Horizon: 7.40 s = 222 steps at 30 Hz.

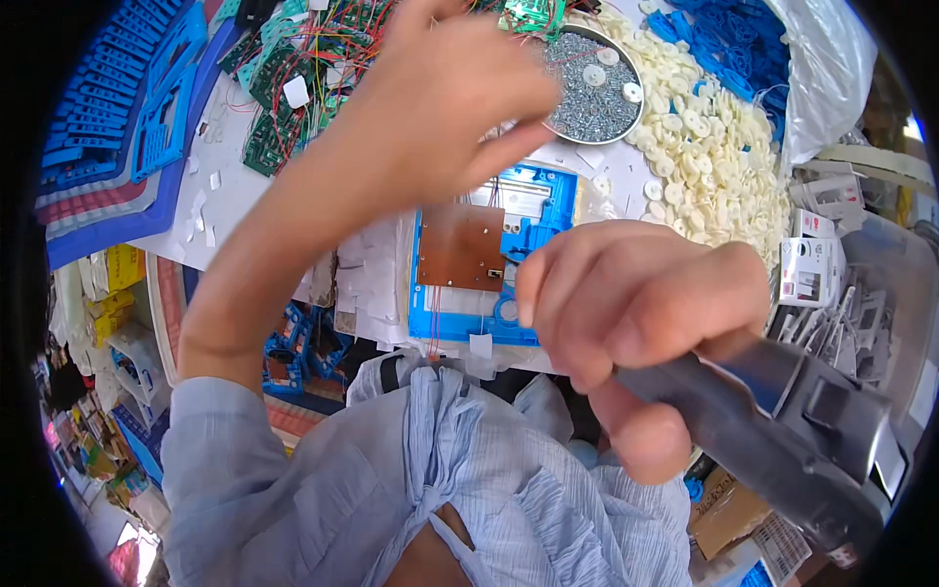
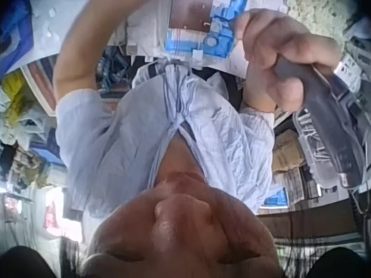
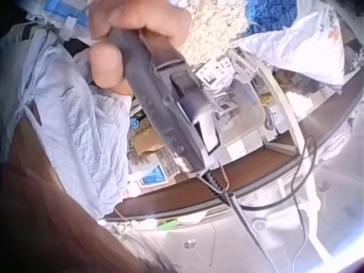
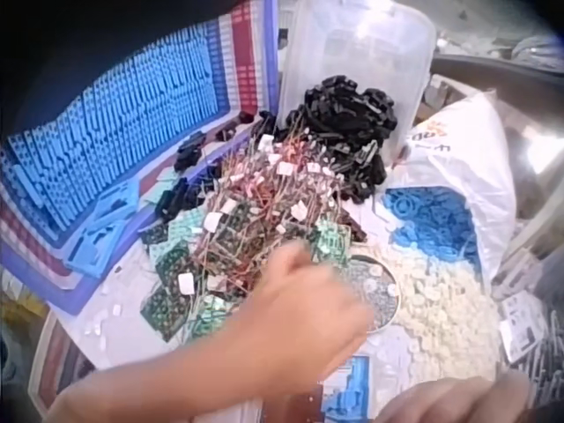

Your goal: Assembling electronic components into a blue plastic casing using a power screwdriver.

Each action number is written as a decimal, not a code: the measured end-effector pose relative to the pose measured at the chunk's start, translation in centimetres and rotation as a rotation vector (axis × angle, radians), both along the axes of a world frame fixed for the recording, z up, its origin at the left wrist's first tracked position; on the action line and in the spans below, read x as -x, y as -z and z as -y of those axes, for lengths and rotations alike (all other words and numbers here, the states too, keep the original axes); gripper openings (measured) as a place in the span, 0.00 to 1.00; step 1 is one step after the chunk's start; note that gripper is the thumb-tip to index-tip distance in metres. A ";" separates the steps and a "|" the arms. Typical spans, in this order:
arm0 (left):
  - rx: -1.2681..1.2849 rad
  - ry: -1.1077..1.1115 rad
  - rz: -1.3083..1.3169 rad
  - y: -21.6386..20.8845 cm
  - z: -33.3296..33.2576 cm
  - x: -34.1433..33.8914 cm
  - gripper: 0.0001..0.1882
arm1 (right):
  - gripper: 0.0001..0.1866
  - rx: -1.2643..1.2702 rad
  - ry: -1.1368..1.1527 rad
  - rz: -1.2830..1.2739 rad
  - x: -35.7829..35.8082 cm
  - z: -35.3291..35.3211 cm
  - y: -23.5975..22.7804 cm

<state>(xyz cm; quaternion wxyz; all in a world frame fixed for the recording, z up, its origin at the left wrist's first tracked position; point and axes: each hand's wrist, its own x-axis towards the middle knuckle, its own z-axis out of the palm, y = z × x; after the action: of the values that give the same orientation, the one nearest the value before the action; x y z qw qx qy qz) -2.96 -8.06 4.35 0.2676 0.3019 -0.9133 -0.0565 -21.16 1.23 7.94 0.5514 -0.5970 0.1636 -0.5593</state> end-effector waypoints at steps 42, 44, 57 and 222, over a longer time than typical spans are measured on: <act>-0.246 -0.272 -0.082 6.1 -13.8 -7.0 0.12 | 0.22 -0.059 -0.002 -0.295 -6.9 1.4 4.2; -0.243 -0.244 -0.074 5.9 -13.8 -7.1 0.14 | 0.20 -0.059 -0.015 -0.258 -6.3 1.7 4.7; -0.829 -0.310 -0.176 5.7 -21.2 -6.3 0.11 | 0.37 0.257 0.895 -0.518 1.6 -1.8 0.3; -0.379 -0.136 -0.174 3.9 -13.5 -2.6 0.11 | 0.08 -0.209 0.429 -0.757 -1.9 -6.7 7.6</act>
<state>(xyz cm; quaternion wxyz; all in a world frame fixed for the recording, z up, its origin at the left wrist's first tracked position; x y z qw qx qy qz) -0.41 5.46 0.50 0.2870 0.4017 -0.8373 -0.2349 -19.28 7.97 0.34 0.3815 -0.6533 0.5296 -0.3836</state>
